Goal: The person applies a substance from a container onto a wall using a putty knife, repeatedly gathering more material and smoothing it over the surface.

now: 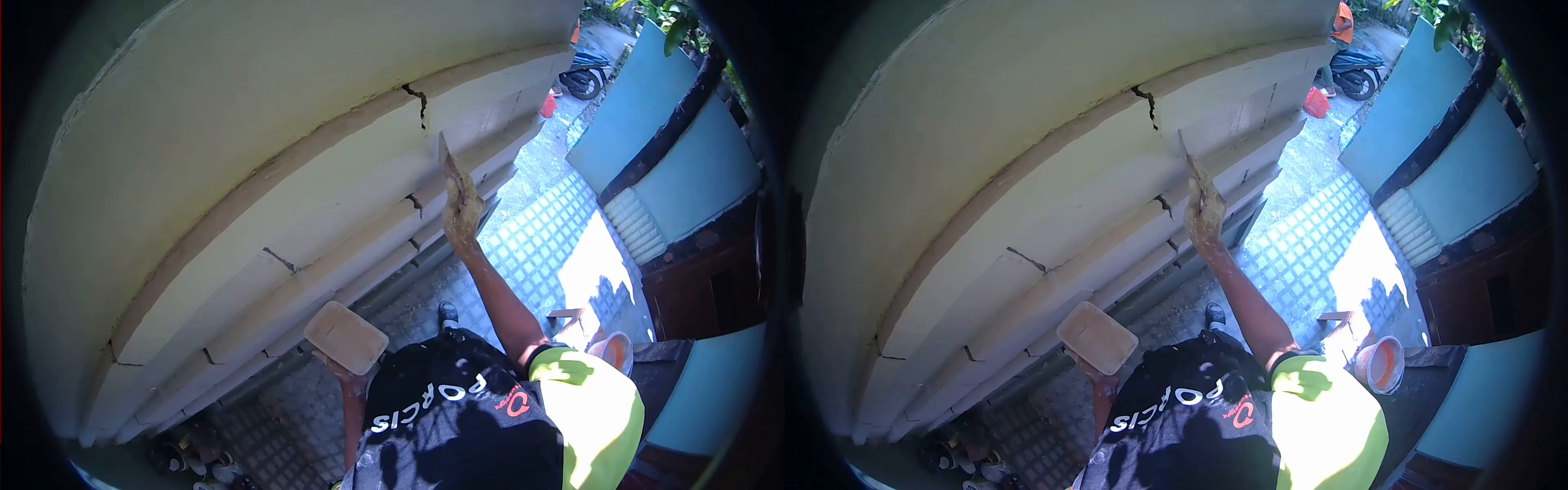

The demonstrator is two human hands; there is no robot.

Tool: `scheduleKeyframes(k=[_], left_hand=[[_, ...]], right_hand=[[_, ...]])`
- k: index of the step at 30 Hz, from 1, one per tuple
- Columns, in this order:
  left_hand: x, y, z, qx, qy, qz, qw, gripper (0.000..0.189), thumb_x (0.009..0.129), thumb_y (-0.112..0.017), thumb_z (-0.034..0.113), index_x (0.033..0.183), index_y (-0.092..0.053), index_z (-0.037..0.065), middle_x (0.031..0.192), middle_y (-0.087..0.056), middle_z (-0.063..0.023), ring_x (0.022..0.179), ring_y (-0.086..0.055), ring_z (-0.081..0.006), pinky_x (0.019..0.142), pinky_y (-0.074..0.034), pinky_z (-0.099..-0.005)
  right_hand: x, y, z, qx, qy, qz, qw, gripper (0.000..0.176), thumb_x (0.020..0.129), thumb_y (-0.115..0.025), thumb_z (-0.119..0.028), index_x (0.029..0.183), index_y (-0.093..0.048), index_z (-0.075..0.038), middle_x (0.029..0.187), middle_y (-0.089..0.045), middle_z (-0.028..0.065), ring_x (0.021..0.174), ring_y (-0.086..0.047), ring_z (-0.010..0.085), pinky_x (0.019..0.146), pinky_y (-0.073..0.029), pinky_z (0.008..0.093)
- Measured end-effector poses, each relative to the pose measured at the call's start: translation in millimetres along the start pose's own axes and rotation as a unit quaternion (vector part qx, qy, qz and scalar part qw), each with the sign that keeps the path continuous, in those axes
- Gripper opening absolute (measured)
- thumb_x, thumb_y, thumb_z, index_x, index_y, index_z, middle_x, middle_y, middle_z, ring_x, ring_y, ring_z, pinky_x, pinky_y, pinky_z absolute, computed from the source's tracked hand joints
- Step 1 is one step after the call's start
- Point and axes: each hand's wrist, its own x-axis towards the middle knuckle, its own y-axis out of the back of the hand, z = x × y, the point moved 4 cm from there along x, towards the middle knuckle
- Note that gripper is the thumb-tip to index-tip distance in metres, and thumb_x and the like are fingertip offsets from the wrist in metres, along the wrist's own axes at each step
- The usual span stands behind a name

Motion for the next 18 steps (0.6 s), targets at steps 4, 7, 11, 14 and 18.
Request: scheduleKeyframes(k=[4,7,11,14,18], left_hand=[[-3,-5,2,-0.07,0.023,-0.013,0.997,0.088,0.09,-0.017,0.079,0.149,-0.032,0.015,0.135,-0.055,-0.0104,0.118,-0.06,-0.03,0.096,-0.054,-0.0498],[-3,-5,-3,-0.107,0.067,0.038,0.991,0.089,0.09,-0.016,0.079,0.149,-0.033,0.016,0.136,-0.055,-0.0101,0.119,-0.06,-0.0303,0.096,-0.054,-0.0503],[2,-4,-11,-0.129,0.063,0.009,0.99,0.09,0.089,-0.016,0.08,0.149,-0.033,0.016,0.138,-0.054,-0.0097,0.12,-0.06,-0.0305,0.097,-0.053,-0.0515],[-2,-20,4,-0.121,0.057,0.007,0.991,0.09,0.088,-0.017,0.08,0.149,-0.033,0.017,0.139,-0.053,-0.0097,0.12,-0.059,-0.031,0.098,-0.052,-0.0525],[-3,-9,-4,-0.127,0.06,-0.007,0.99,0.09,0.088,-0.016,0.081,0.15,-0.033,0.018,0.14,-0.053,-0.0093,0.121,-0.058,-0.0316,0.098,-0.052,-0.0528]], right_hand=[[29,-14,4,-0.033,-0.039,0.063,0.997,0.044,0.098,-0.047,-0.001,0.141,-0.049,-0.001,0.132,-0.06,0.0205,0.12,-0.061,0.0265,0.099,-0.046,0.0328],[9,-60,-5,-0.045,0.008,0.044,0.998,0.046,0.098,-0.044,0.005,0.144,-0.046,0.0,0.15,-0.045,0.0164,0.133,-0.05,0.0207,0.108,-0.038,0.0277],[-32,-60,-23,0.032,0.052,-0.035,0.998,0.045,0.098,-0.045,0.005,0.142,-0.048,0.0,0.143,-0.054,0.0155,0.128,-0.054,0.0207,0.107,-0.04,0.03],[-31,-33,-12,0.053,0.022,-0.037,0.998,0.043,0.097,-0.046,0.004,0.139,-0.051,0.001,0.136,-0.06,0.017,0.123,-0.059,0.0229,0.104,-0.044,0.0317],[-11,-22,-19,0.043,-0.042,0.051,0.997,0.037,0.097,-0.049,0.0,0.133,-0.055,0.005,0.128,-0.064,0.0195,0.119,-0.062,0.0257,0.099,-0.048,0.0331]])
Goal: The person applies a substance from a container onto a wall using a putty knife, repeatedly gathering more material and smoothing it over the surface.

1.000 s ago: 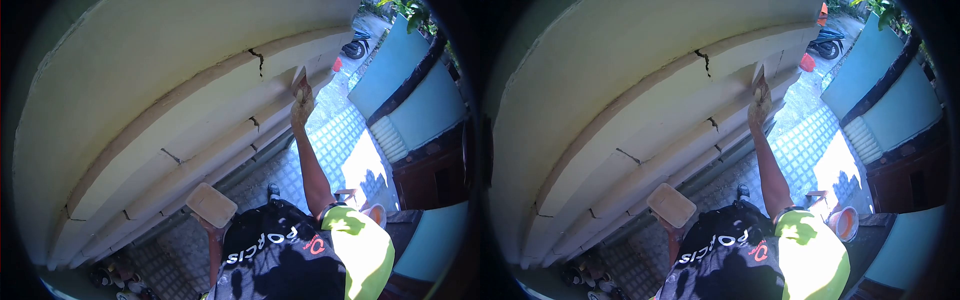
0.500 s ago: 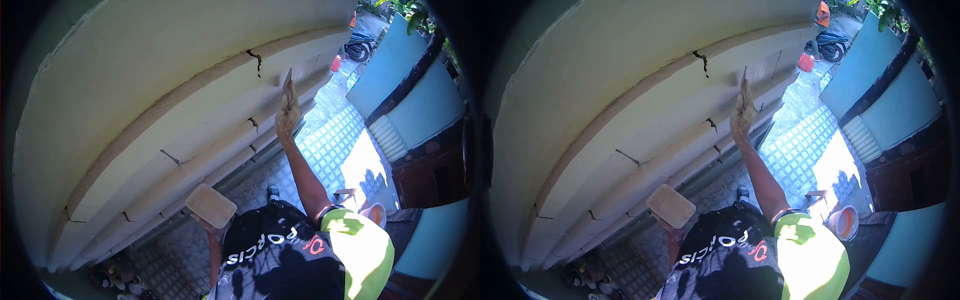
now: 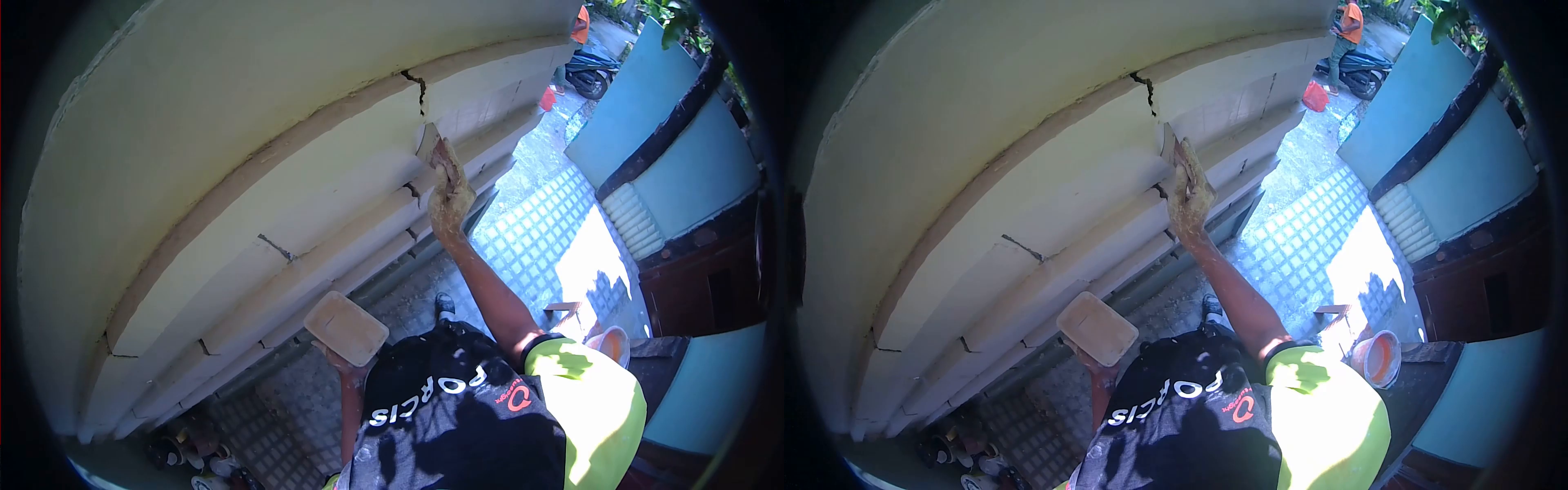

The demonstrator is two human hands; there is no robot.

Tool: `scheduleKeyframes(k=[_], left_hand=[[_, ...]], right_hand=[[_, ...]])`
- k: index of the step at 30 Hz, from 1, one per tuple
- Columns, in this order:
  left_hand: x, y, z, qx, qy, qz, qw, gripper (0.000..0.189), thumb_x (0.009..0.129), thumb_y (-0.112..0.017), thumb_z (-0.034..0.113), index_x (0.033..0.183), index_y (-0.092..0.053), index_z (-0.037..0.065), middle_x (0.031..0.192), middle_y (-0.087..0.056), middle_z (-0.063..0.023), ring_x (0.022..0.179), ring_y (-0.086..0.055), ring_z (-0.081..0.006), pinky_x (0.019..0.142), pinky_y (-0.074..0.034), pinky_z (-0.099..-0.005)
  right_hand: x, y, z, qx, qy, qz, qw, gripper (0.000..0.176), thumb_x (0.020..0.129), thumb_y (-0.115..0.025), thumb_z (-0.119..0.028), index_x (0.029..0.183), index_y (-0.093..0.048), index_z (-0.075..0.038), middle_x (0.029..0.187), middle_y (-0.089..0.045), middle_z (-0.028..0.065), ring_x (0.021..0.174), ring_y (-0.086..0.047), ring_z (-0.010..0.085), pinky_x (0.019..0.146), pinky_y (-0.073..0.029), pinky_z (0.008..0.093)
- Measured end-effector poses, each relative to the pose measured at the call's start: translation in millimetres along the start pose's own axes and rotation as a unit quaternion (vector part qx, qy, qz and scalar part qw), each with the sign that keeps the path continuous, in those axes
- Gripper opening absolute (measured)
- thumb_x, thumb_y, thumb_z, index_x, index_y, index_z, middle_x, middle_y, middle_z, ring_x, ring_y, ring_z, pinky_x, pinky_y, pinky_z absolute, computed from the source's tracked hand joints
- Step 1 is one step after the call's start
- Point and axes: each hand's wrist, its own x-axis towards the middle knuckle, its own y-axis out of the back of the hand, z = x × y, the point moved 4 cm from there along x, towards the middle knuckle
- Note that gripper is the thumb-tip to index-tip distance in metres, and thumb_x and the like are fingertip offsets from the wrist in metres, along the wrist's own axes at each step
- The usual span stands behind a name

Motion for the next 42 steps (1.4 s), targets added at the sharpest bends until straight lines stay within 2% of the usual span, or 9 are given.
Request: scheduleKeyframes(k=[4,17,25,27,28,32,37,40,42], left_hand=[[-4,0,6,-0.004,-0.004,0.03,1.0,0.089,0.088,-0.016,0.081,0.15,-0.033,0.019,0.14,-0.052,-0.0087,0.122,-0.058,-0.0316,0.099,-0.052,-0.0526],[-19,36,4,-0.032,-0.03,0.028,0.999,0.083,0.092,-0.022,0.077,0.148,-0.036,0.016,0.137,-0.054,-0.0081,0.119,-0.06,-0.0302,0.095,-0.054,-0.0496],[-8,34,0,-0.071,-0.007,0.039,0.997,0.081,0.093,-0.024,0.075,0.147,-0.037,0.016,0.138,-0.053,-0.009,0.122,-0.058,-0.0309,0.098,-0.052,-0.0501],[-6,31,3,-0.057,-0.005,0.051,0.997,0.08,0.094,-0.023,0.074,0.148,-0.036,0.016,0.139,-0.053,-0.0094,0.122,-0.058,-0.0316,0.099,-0.052,-0.0513],[-7,28,6,-0.044,-0.006,0.054,0.998,0.08,0.094,-0.021,0.074,0.148,-0.036,0.016,0.139,-0.053,-0.0097,0.122,-0.058,-0.0321,0.1,-0.051,-0.0524],[-11,26,5,-0.012,-0.002,0.055,0.998,0.083,0.093,-0.019,0.076,0.149,-0.034,0.017,0.14,-0.053,-0.01,0.122,-0.058,-0.0328,0.1,-0.051,-0.0537],[-9,23,1,-0.031,0.002,0.02,0.999,0.085,0.092,-0.018,0.077,0.149,-0.034,0.017,0.14,-0.053,-0.0101,0.122,-0.058,-0.0336,0.1,-0.051,-0.0545],[-7,17,-2,-0.031,0.024,0.011,0.999,0.086,0.091,-0.018,0.078,0.149,-0.034,0.017,0.141,-0.052,-0.0101,0.122,-0.058,-0.0336,0.1,-0.05,-0.0543],[-9,18,-3,-0.022,0.034,0.007,0.999,0.086,0.091,-0.016,0.078,0.15,-0.033,0.017,0.141,-0.052,-0.0099,0.123,-0.057,-0.0333,0.101,-0.05,-0.054]], right_hand=[[-15,-11,-2,-0.048,0.032,-0.071,0.996,0.034,0.1,-0.051,-0.004,0.132,-0.057,0.005,0.127,-0.065,0.0167,0.118,-0.063,0.0225,0.097,-0.049,0.0324],[21,-12,27,-0.006,0.016,0.084,0.996,0.041,0.1,-0.05,-0.006,0.14,-0.05,0.001,0.145,-0.05,0.021,0.136,-0.048,0.0248,0.109,-0.039,0.0341],[-49,-32,25,-0.018,0.048,-0.123,0.991,0.044,0.098,-0.055,-0.005,0.141,-0.052,-0.006,0.14,-0.058,0.0089,0.117,-0.059,0.0127,0.1,-0.042,0.0264],[-47,-6,21,-0.006,-0.027,-0.141,0.99,0.04,0.098,-0.056,-0.007,0.138,-0.055,-0.004,0.137,-0.06,0.0079,0.118,-0.058,0.0125,0.101,-0.042,0.0264],[-33,5,11,0.002,-0.077,-0.088,0.993,0.037,0.098,-0.057,-0.009,0.135,-0.058,-0.003,0.131,-0.065,0.0076,0.116,-0.06,0.0133,0.099,-0.042,0.0261],[40,34,60,-0.093,0.025,0.077,0.992,0.038,0.1,-0.053,-0.012,0.135,-0.056,0.002,0.113,-0.071,0.0108,0.092,-0.063,0.0132,0.082,-0.05,0.0282],[36,6,73,-0.119,-0.02,0.018,0.992,0.033,0.099,-0.054,-0.013,0.129,-0.061,0.001,0.07,-0.063,0.0119,0.058,-0.044,0.0144,0.052,-0.04,0.0386],[-18,-1,33,-0.041,-0.045,-0.124,0.99,0.038,0.099,-0.054,-0.013,0.137,-0.058,-0.01,0.107,-0.071,0.0043,0.079,-0.058,0.0104,0.074,-0.049,0.0266],[-21,15,22,-0.056,0.008,-0.143,0.988,0.036,0.1,-0.055,-0.015,0.134,-0.06,-0.007,0.109,-0.071,0.0064,0.086,-0.062,0.0126,0.08,-0.05,0.0289]])
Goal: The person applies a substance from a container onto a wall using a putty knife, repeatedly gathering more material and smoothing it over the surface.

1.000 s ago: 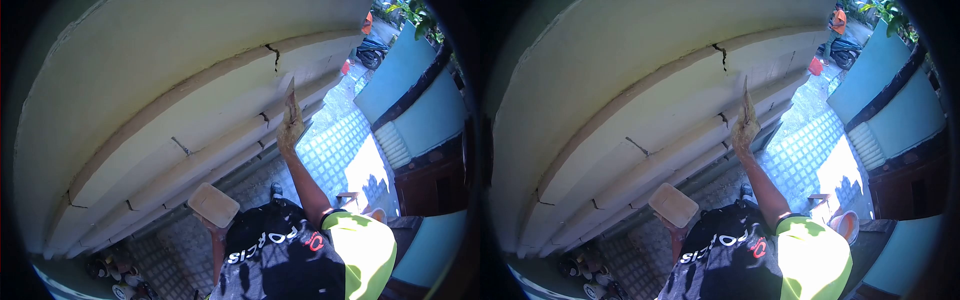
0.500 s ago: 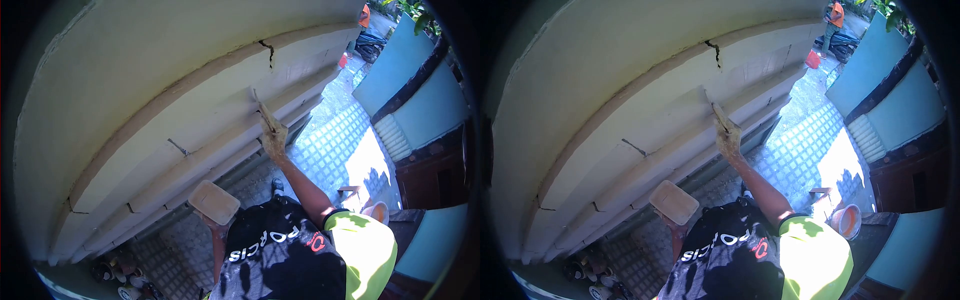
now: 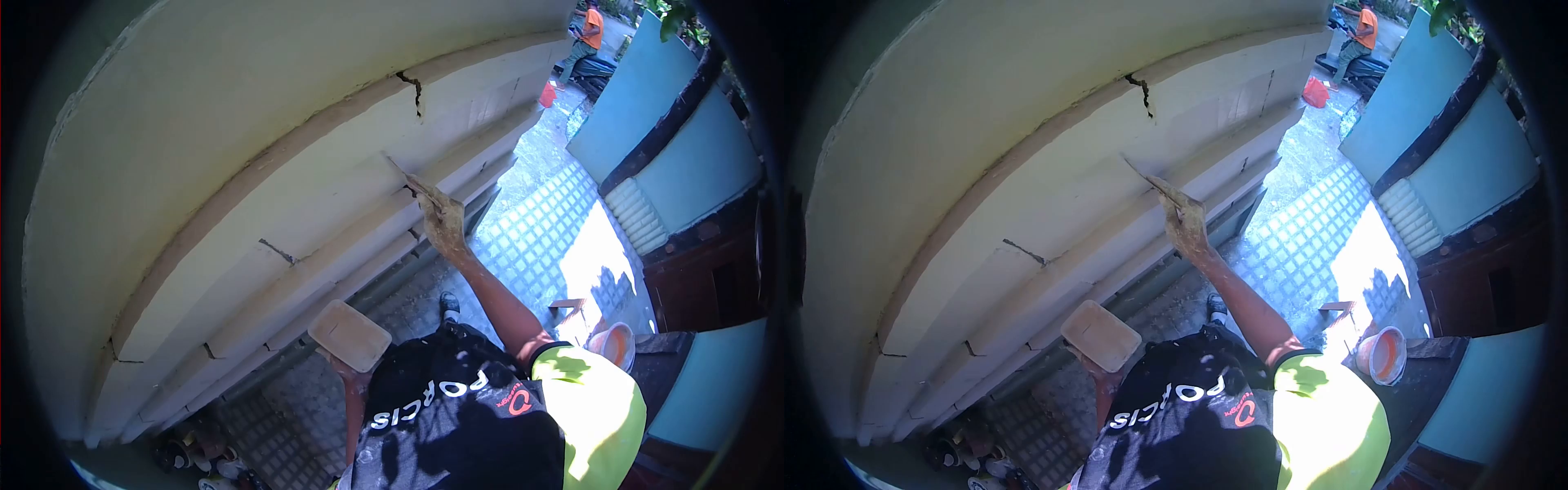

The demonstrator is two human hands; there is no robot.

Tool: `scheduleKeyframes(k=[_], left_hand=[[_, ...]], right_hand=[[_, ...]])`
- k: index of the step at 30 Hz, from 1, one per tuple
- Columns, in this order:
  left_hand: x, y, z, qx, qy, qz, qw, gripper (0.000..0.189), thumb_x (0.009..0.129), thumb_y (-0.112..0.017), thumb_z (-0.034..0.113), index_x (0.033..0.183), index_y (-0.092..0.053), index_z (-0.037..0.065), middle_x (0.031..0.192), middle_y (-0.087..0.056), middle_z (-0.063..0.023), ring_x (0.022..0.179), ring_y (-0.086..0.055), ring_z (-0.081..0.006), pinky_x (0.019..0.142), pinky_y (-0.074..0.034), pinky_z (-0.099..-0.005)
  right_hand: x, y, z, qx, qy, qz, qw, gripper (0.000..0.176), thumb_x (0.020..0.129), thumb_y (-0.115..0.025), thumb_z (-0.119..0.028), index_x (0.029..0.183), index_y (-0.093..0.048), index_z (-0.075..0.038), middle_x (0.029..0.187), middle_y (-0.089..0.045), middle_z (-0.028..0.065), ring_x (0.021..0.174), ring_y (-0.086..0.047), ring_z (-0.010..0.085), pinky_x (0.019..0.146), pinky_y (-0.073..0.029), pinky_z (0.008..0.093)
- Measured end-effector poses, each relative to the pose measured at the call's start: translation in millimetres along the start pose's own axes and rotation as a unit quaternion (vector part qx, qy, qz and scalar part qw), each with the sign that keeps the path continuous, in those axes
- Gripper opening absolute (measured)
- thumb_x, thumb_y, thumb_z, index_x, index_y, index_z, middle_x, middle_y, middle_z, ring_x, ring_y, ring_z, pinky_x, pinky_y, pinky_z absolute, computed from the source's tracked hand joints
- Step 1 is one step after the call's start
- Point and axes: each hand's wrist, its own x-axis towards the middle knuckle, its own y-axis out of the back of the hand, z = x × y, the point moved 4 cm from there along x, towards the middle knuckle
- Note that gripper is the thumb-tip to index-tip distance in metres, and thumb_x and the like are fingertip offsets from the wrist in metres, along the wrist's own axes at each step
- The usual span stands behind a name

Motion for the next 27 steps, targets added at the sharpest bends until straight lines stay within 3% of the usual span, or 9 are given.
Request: scheduleKeyframes(k=[1,5,6,10,14,16,19,22,27], left_hand=[[1,0,1,0.009,-0.005,-0.003,1.0,0.087,0.091,-0.015,0.078,0.15,-0.033,0.017,0.141,-0.051,-0.0097,0.124,-0.057,-0.033,0.101,-0.05,-0.0538],[-5,15,3,0.083,-0.053,-0.019,0.995,0.087,0.091,-0.013,0.078,0.151,-0.03,0.018,0.143,-0.05,-0.0089,0.125,-0.056,-0.0319,0.102,-0.049,-0.0534],[-5,17,3,0.052,-0.05,0.002,0.997,0.083,0.093,-0.018,0.075,0.149,-0.032,0.017,0.14,-0.051,-0.0088,0.123,-0.057,-0.0311,0.1,-0.051,-0.0519],[-7,10,10,0.0,-0.058,0.039,0.998,0.073,0.097,-0.029,0.068,0.147,-0.035,0.015,0.135,-0.055,-0.0088,0.119,-0.06,-0.0297,0.096,-0.054,-0.0494],[-3,5,11,0.163,-0.159,-0.025,0.973,0.073,0.097,-0.028,0.068,0.147,-0.035,0.015,0.135,-0.055,-0.009,0.119,-0.06,-0.0302,0.095,-0.054,-0.0498],[1,5,3,0.097,-0.094,-0.001,0.991,0.081,0.093,-0.023,0.075,0.148,-0.034,0.016,0.139,-0.053,-0.008,0.122,-0.058,-0.0302,0.099,-0.051,-0.0512],[5,-2,3,0.038,-0.055,0.006,0.998,0.085,0.091,-0.021,0.079,0.149,-0.033,0.017,0.14,-0.052,-0.0078,0.123,-0.057,-0.0306,0.101,-0.05,-0.0524],[5,12,0,0.022,-0.045,0.019,0.999,0.086,0.09,-0.021,0.079,0.149,-0.034,0.018,0.14,-0.052,-0.0082,0.124,-0.057,-0.0312,0.1,-0.05,-0.0533],[0,12,-3,-0.01,-0.017,0.049,0.999,0.087,0.09,-0.018,0.08,0.149,-0.034,0.018,0.141,-0.052,-0.0085,0.124,-0.057,-0.0321,0.1,-0.05,-0.0543]], right_hand=[[1,9,-1,-0.009,0.027,-0.007,1.0,0.035,0.1,-0.055,-0.015,0.133,-0.06,-0.005,0.111,-0.071,0.0075,0.09,-0.064,0.0137,0.083,-0.051,0.03],[66,80,90,-0.061,-0.063,0.231,0.969,0.033,0.097,-0.053,-0.009,0.127,-0.058,0.006,0.11,-0.068,0.0124,0.103,-0.063,0.0184,0.093,-0.047,0.0309],[81,87,94,-0.033,-0.093,0.238,0.966,0.037,0.097,-0.053,-0.009,0.131,-0.056,0.005,0.119,-0.066,0.0142,0.11,-0.062,0.0204,0.098,-0.045,0.0313],[93,43,75,0.025,0.043,0.181,0.982,0.044,0.096,-0.053,-0.007,0.138,-0.05,0.006,0.14,-0.055,0.0181,0.128,-0.052,0.0235,0.111,-0.035,0.0321],[24,-8,6,0.03,-0.146,0.052,0.987,0.038,0.097,-0.052,-0.002,0.135,-0.057,-0.001,0.131,-0.064,0.0134,0.127,-0.055,0.0201,0.109,-0.038,0.0325],[-2,-20,-13,0.055,0.025,0.002,0.998,0.035,0.097,-0.053,-0.001,0.131,-0.06,-0.002,0.127,-0.067,0.0109,0.121,-0.06,0.0192,0.105,-0.043,0.0314],[2,-1,2,0.003,0.029,0.03,0.999,0.031,0.097,-0.055,-0.003,0.128,-0.062,-0.002,0.127,-0.066,0.0109,0.117,-0.063,0.02,0.102,-0.044,0.0311],[54,36,29,0.005,-0.041,0.214,0.976,0.032,0.099,-0.051,-0.004,0.13,-0.059,0.0,0.129,-0.064,0.0157,0.119,-0.061,0.0215,0.103,-0.044,0.0307],[97,23,35,-0.067,0.072,0.235,0.967,0.036,0.1,-0.048,-0.004,0.134,-0.054,0.003,0.129,-0.063,0.0209,0.112,-0.065,0.0265,0.099,-0.047,0.0332]])
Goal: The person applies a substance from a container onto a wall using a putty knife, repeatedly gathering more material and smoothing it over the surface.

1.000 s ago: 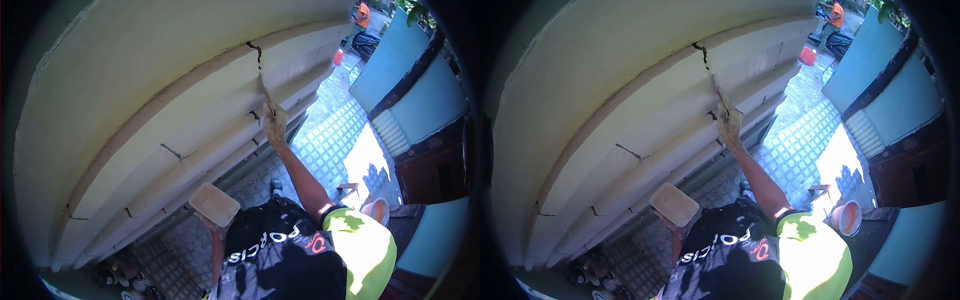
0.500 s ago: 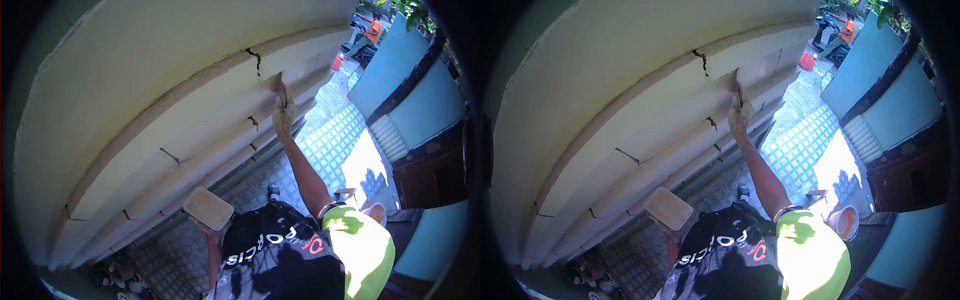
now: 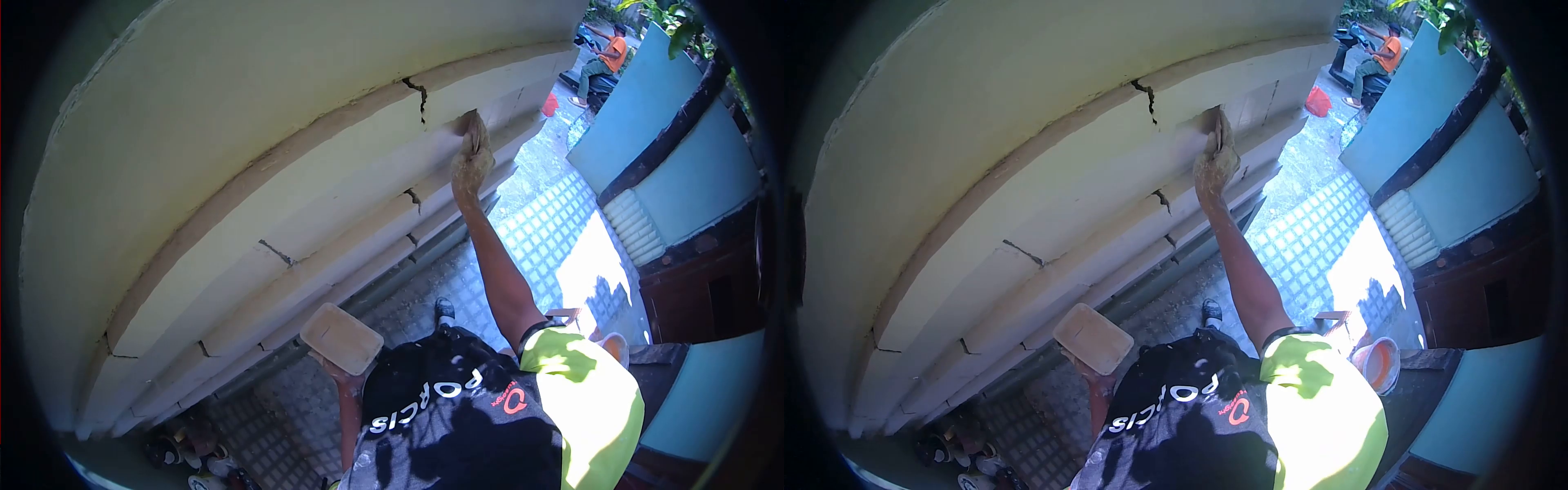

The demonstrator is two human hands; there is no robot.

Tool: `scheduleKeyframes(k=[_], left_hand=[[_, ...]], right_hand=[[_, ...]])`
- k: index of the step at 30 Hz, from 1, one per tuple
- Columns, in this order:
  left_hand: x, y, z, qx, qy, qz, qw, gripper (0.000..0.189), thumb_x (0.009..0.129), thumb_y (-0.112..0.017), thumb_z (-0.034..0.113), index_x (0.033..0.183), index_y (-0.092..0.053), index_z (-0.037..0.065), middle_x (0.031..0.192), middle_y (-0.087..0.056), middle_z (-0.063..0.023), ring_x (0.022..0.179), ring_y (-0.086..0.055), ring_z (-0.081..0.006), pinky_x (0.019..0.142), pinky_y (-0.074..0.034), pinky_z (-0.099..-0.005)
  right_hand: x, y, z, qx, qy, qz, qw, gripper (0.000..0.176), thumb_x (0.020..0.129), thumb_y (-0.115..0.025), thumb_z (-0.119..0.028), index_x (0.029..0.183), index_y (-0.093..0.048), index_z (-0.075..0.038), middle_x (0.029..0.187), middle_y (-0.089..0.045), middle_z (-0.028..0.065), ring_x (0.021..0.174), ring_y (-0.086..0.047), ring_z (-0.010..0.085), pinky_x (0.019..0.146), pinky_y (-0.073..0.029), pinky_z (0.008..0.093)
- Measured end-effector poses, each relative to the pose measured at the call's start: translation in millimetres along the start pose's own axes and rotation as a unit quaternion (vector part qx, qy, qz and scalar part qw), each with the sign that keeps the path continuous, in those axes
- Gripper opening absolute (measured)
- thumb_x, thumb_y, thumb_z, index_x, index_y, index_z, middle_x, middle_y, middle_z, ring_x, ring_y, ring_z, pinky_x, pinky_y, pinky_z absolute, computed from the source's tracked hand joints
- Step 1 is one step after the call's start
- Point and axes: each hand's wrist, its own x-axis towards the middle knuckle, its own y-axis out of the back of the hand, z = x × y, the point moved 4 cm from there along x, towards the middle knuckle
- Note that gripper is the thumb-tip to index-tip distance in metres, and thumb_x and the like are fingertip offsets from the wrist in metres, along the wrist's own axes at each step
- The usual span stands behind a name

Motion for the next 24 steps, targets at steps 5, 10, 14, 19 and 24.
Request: scheduleKeyframes(k=[5,10,14,19,24], left_hand=[[3,3,-4,0.065,-0.039,-0.055,0.996,0.086,0.091,-0.016,0.079,0.149,-0.033,0.017,0.141,-0.051,-0.0097,0.123,-0.057,-0.0322,0.099,-0.051,-0.0542],[3,-16,4,0.034,-0.022,-0.038,0.998,0.087,0.091,-0.016,0.079,0.149,-0.032,0.016,0.139,-0.052,-0.0108,0.123,-0.058,-0.0321,0.099,-0.051,-0.0531],[-1,-19,8,0.007,-0.005,-0.08,0.997,0.084,0.093,-0.018,0.076,0.149,-0.033,0.016,0.139,-0.052,-0.0105,0.122,-0.058,-0.0316,0.099,-0.051,-0.0525],[6,-8,4,0.029,-0.023,-0.053,0.998,0.079,0.094,-0.024,0.074,0.149,-0.034,0.017,0.139,-0.052,-0.0102,0.122,-0.058,-0.0313,0.099,-0.052,-0.0523],[5,-2,0,0.063,-0.047,-0.049,0.996,0.079,0.094,-0.027,0.074,0.148,-0.034,0.016,0.14,-0.052,-0.0098,0.122,-0.058,-0.0314,0.099,-0.052,-0.0522]], right_hand=[[-82,1,-69,0.095,-0.088,-0.171,0.977,0.033,0.098,-0.047,-0.005,0.129,-0.059,0.002,0.126,-0.063,0.0237,0.115,-0.064,0.033,0.097,-0.049,0.0358],[-84,33,-54,0.088,-0.031,-0.2,0.975,0.036,0.102,-0.048,-0.014,0.132,-0.057,0.003,0.125,-0.064,0.0218,0.116,-0.064,0.0309,0.099,-0.049,0.036],[-41,28,-17,-0.001,-0.086,-0.047,0.995,0.039,0.099,-0.053,-0.013,0.137,-0.054,-0.001,0.116,-0.069,0.0172,0.105,-0.067,0.0204,0.092,-0.049,0.0311],[-88,-7,-57,0.081,-0.028,-0.139,0.986,0.042,0.098,-0.054,-0.007,0.139,-0.053,-0.003,0.12,-0.068,0.0194,0.111,-0.067,0.0213,0.092,-0.05,0.0307],[-108,19,-59,0.091,0.004,-0.227,0.97,0.036,0.099,-0.055,-0.009,0.133,-0.056,0.001,0.121,-0.068,0.0166,0.113,-0.065,0.0206,0.094,-0.05,0.0303]])
